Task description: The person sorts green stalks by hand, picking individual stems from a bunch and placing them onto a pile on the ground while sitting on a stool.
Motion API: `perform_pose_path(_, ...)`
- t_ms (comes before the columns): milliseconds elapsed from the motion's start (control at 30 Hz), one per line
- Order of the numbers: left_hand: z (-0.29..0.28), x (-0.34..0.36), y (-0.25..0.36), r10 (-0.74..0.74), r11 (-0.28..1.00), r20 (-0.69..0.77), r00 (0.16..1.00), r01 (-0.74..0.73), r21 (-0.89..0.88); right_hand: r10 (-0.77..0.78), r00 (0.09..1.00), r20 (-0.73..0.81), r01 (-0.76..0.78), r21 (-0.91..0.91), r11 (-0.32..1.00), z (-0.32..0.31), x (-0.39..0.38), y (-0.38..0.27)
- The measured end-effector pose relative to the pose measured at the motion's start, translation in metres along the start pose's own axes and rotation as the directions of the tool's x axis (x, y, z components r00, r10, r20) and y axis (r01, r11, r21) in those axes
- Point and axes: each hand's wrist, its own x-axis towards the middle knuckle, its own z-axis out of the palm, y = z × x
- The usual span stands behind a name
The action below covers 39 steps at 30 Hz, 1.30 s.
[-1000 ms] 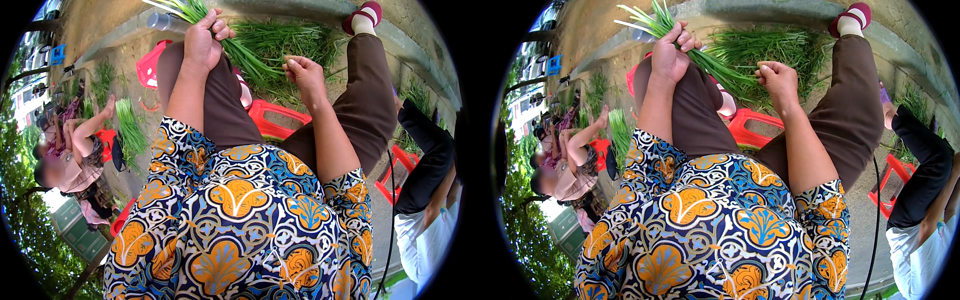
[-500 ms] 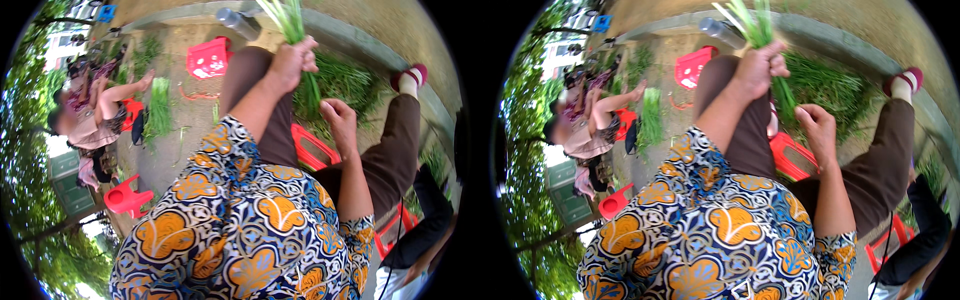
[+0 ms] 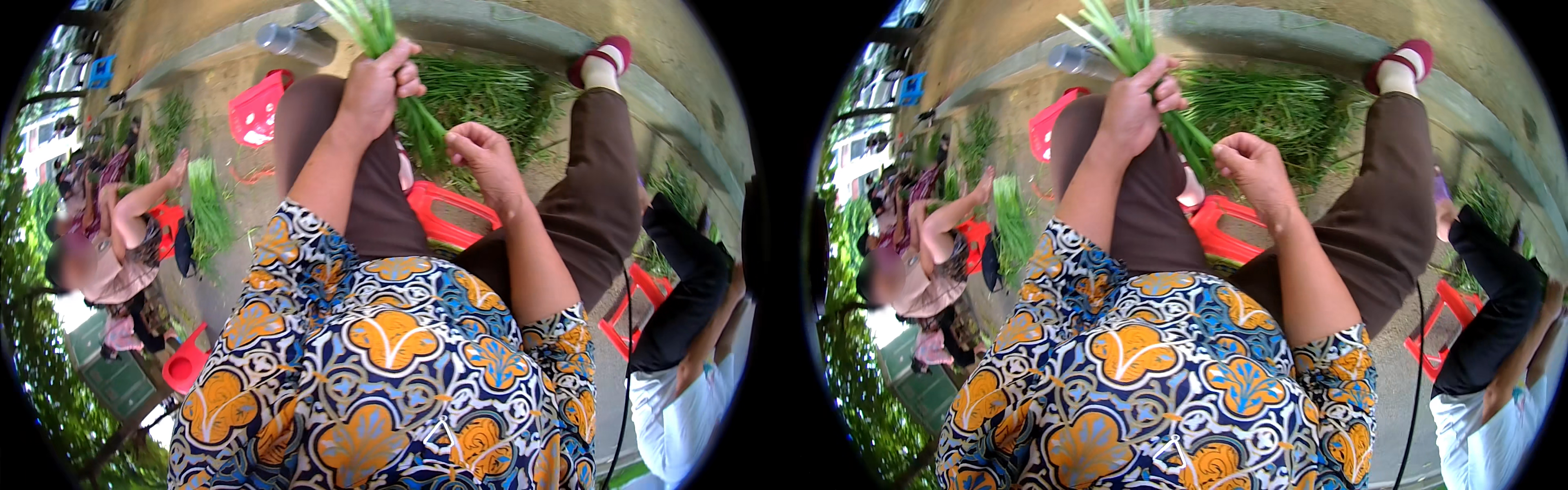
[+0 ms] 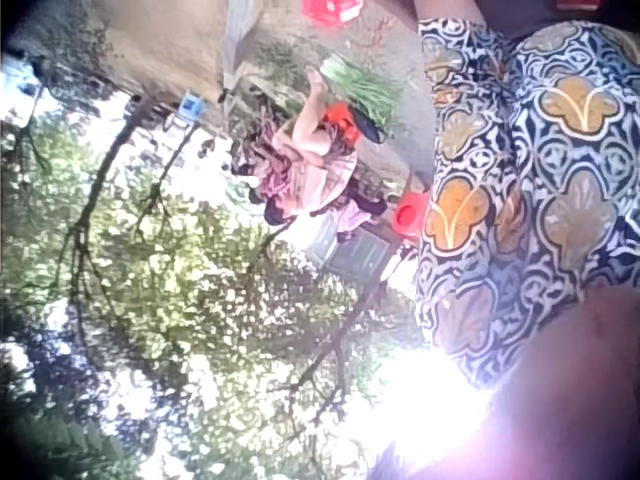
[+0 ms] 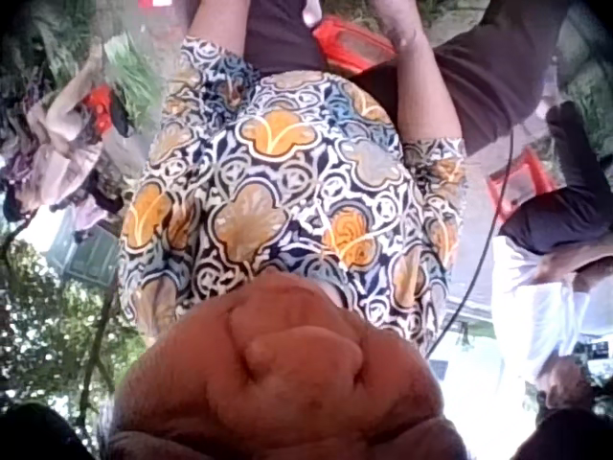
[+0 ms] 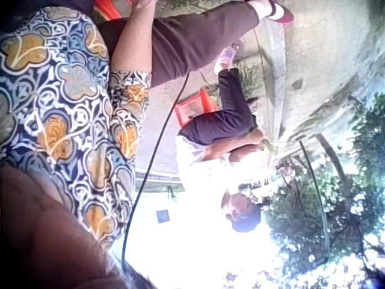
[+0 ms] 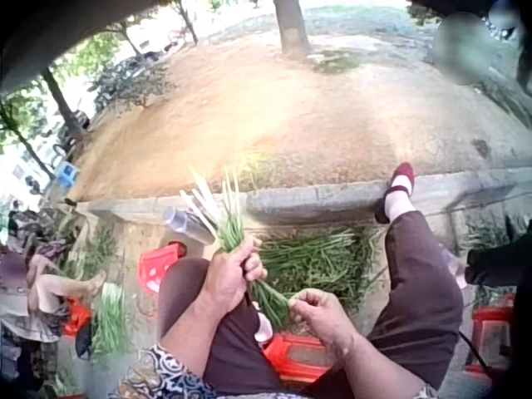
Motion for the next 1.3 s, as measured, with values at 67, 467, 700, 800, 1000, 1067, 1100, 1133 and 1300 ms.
perform_pose_path(67, 0.004, -0.002, -0.001, 0.002, 1.000, -0.003, 1.000, -0.002, 0.025, 0.034, 0.999, -0.040, -0.028, 0.126, 0.992, -0.004, -0.001, -0.001)
perform_pose_path(467, -0.025, -0.002, 0.027, 0.106, 0.917, -0.043, 0.993, -0.114, -0.383, 0.025, 0.938, -0.347, 0.068, 0.254, 0.965, -0.027, 0.005, -0.011)
perform_pose_path(700, -0.074, -0.011, 0.077, 0.243, 0.810, -0.183, 0.953, -0.303, -0.502, -0.074, 0.926, -0.371, 0.137, 0.145, 0.980, -0.030, 0.005, -0.011)
perform_pose_path(800, -0.087, -0.015, 0.085, 0.238, 0.791, -0.234, 0.943, -0.328, -0.516, -0.085, 0.929, -0.360, 0.128, 0.098, 0.987, -0.032, 0.005, -0.008)
perform_pose_path(1000, -0.114, -0.017, 0.079, 0.213, 0.768, -0.224, 0.951, -0.304, -0.564, -0.096, 0.919, -0.383, 0.080, -0.056, 0.995, -0.034, 0.008, 0.003)
perform_pose_path(1067, -0.117, -0.015, 0.076, 0.197, 0.736, -0.191, 0.962, -0.273, -0.619, -0.152, 0.892, -0.425, 0.048, -0.245, 0.968, -0.036, 0.009, 0.010)
perform_pose_path(1100, -0.117, -0.014, 0.074, 0.201, 0.725, -0.167, 0.965, -0.261, -0.638, -0.132, 0.901, -0.413, 0.043, -0.218, 0.975, -0.037, 0.009, 0.011)
perform_pose_path(1133, -0.117, -0.013, 0.073, 0.204, 0.713, -0.143, 0.968, -0.247, -0.656, -0.112, 0.910, -0.400, 0.037, -0.190, 0.981, -0.039, 0.009, 0.012)
perform_pose_path(1300, -0.116, -0.011, 0.070, 0.228, 0.680, -0.049, 0.972, -0.195, -0.706, -0.053, 0.959, -0.280, 0.011, -0.150, 0.989, -0.037, 0.010, 0.010)
